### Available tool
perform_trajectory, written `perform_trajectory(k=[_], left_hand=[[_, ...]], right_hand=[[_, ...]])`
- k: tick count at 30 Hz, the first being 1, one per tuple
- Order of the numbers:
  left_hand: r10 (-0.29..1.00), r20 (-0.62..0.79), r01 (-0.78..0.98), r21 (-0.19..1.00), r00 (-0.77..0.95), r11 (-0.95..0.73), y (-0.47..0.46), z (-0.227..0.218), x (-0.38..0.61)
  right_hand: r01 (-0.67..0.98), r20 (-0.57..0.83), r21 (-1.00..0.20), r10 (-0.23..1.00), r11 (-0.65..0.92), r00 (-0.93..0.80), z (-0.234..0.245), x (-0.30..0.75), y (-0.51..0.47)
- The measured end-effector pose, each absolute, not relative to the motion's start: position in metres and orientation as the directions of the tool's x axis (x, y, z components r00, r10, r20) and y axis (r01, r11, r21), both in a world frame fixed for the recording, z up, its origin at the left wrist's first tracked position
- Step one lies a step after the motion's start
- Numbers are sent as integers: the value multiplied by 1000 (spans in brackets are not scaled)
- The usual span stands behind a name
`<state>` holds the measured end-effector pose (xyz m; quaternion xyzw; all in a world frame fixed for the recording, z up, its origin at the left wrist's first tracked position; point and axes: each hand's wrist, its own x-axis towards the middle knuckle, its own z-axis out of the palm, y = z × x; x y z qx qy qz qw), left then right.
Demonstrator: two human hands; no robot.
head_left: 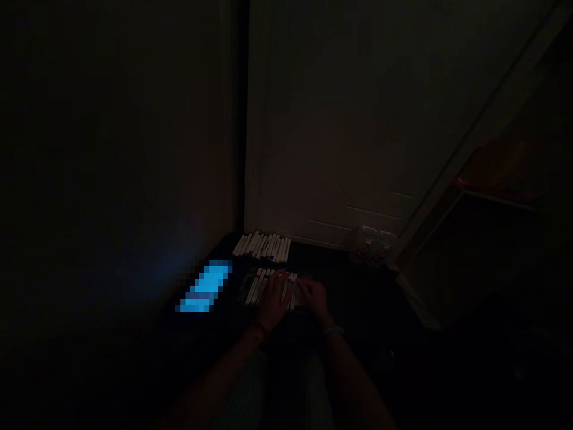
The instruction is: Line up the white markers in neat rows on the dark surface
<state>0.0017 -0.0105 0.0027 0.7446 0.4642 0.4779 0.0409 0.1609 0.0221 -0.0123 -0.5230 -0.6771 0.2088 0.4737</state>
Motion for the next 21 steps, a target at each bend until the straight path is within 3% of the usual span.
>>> perform_trajectory(k=[2,5,9,15,21], left_hand=[[735,675,690,503,61,-520,-5,1,-5],[766,618,725,444,177,-526,7,-6,-12],[780,568,745,394,262,-538,18,-16,-16],[820,572,747,537,18,-391,22,-21,-20],[859,510,722,611,-45,-325,21,-20,-21]], right_hand=[[571,449,-717,891,400,-62,-14,161,22],[612,481,-661,871,435,-99,-16,160,22],[561,462,-708,882,429,-91,-18,159,23],[340,366,-896,908,285,204,-19,168,29],[262,342,-916,933,303,115,-17,174,24]])
